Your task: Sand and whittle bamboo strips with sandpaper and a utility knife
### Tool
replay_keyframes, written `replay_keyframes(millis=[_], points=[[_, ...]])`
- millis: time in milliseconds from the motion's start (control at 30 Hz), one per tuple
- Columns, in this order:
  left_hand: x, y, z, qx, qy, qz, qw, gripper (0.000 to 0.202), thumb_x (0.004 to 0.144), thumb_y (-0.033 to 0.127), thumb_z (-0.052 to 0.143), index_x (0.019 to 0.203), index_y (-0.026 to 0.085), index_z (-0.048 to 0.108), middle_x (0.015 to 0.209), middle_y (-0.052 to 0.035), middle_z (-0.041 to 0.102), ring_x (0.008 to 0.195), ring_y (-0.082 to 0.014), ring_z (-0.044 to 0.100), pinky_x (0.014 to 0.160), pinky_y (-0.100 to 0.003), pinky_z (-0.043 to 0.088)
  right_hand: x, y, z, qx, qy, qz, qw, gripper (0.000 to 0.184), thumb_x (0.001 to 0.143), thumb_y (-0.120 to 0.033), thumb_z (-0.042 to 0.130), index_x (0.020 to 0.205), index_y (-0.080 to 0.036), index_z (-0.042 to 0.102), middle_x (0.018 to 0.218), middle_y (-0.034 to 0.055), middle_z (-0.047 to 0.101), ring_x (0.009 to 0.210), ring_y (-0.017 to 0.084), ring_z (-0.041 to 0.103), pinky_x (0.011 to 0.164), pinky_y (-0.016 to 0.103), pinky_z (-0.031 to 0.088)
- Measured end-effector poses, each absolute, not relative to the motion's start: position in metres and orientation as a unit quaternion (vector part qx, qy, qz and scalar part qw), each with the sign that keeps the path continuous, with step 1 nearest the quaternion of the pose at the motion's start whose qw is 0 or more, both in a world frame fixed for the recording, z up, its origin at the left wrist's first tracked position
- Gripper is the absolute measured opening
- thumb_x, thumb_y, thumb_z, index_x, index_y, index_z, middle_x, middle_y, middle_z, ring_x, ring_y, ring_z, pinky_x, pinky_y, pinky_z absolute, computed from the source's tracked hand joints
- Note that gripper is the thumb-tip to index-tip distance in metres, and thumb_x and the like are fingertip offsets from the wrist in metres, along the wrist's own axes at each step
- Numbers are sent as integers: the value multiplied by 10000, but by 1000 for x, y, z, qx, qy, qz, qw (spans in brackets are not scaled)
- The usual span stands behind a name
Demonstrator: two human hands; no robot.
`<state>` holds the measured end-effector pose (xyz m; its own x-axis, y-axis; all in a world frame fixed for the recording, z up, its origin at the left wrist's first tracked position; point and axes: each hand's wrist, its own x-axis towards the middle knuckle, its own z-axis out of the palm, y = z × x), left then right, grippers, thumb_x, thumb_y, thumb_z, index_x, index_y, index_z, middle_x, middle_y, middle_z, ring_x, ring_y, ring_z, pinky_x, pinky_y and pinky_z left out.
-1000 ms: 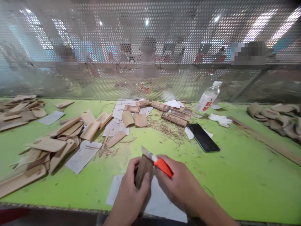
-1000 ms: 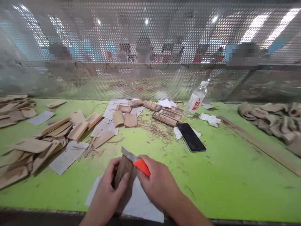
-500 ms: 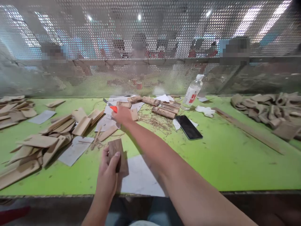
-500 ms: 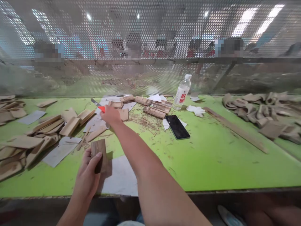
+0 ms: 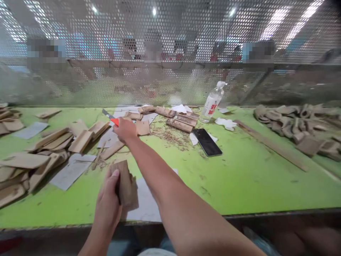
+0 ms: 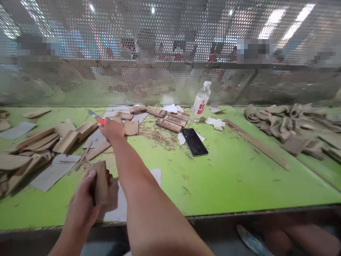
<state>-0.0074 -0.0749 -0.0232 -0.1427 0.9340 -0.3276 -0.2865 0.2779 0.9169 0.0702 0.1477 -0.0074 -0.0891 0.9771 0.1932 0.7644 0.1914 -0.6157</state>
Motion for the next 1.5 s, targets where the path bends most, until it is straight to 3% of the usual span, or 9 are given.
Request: replay_keyframes(millis=[200, 333, 467, 633, 800, 1033, 1167, 1333, 1500], points=[[-6, -44, 20, 317, 501, 403, 697, 390, 986, 429, 514, 1024, 84, 692, 921, -162, 754, 807, -263, 752, 777, -384, 626, 89, 135, 3, -580, -715, 214, 327, 366, 997, -358, 653, 1313, -180, 613, 1311, 101, 635, 1087, 256, 666, 902, 467, 580], [-2, -8, 28, 412, 491, 356, 680, 168, 927, 308, 679, 970, 146, 668, 860, -90, 748, 716, -178, 724, 657, -257, 593, 138, 114, 11, -577, -711, 223, 334, 365, 997, -358, 654, 1313, -180, 613, 1310, 101, 636, 1086, 255, 666, 901, 466, 580], [17, 30, 19, 463, 463, 314, 687, 195, 874, 270, 777, 960, 150, 649, 788, -51, 714, 650, -148, 678, 548, -211, 519, 196, 77, 7, -596, -704, 213, 322, 352, 996, -370, 653, 1286, -171, 628, 1277, 88, 651, 1060, 256, 674, 883, 452, 586], [54, 73, 1, 516, 436, 275, 684, 210, 1004, 308, 665, 1125, 137, 652, 1014, -46, 680, 787, -155, 671, 683, -301, 584, 247, 38, -10, -621, -698, 162, 318, 192, 955, -347, 591, 926, -173, 666, 794, -4, 652, 703, 172, 588, 656, 295, 463], [75, 97, -18, 536, 408, 246, 697, 291, 1014, 336, 651, 1237, 152, 627, 1164, -82, 661, 934, -203, 682, 789, -376, 600, 267, 25, -24, -625, -709, 139, 295, 164, 889, -336, 527, 823, -212, 611, 664, -17, 584, 612, 169, 488, 589, 277, 328], [71, 93, -40, 545, 333, 229, 735, 237, 1024, 373, 625, 1075, 141, 634, 904, -14, 640, 673, -122, 609, 597, -257, 533, 270, 24, -30, -618, -727, 144, 262, 103, 888, -316, 545, 854, -235, 599, 691, -3, 627, 625, 197, 556, 610, 286, 354], [66, 92, -39, 556, 283, 236, 745, 313, 895, 396, 757, 911, 182, 529, 672, 59, 520, 562, -89, 489, 526, -204, 406, 271, 24, -32, -621, -727, 151, 251, 181, 947, -387, 525, 868, -242, 599, 705, 12, 656, 623, 210, 582, 599, 294, 367], [62, 93, -31, 577, 263, 212, 743, 529, 761, 453, 869, 1006, 222, 462, 767, 66, 540, 587, -84, 503, 556, -225, 403, 271, 21, -30, -612, -736, 154, 245, 350, 1018, -538, 431, 1023, -237, 611, 797, 52, 707, 692, 249, 636, 634, 323, 401], [63, 91, -33, 591, 268, 198, 734, 526, 824, 556, 802, 996, 235, 422, 717, 68, 514, 576, -102, 494, 555, -246, 387, 269, 19, -26, -591, -755, 165, 231, 362, 1046, -519, 387, 1105, -247, 619, 900, 69, 739, 791, 261, 689, 673, 327, 437]])
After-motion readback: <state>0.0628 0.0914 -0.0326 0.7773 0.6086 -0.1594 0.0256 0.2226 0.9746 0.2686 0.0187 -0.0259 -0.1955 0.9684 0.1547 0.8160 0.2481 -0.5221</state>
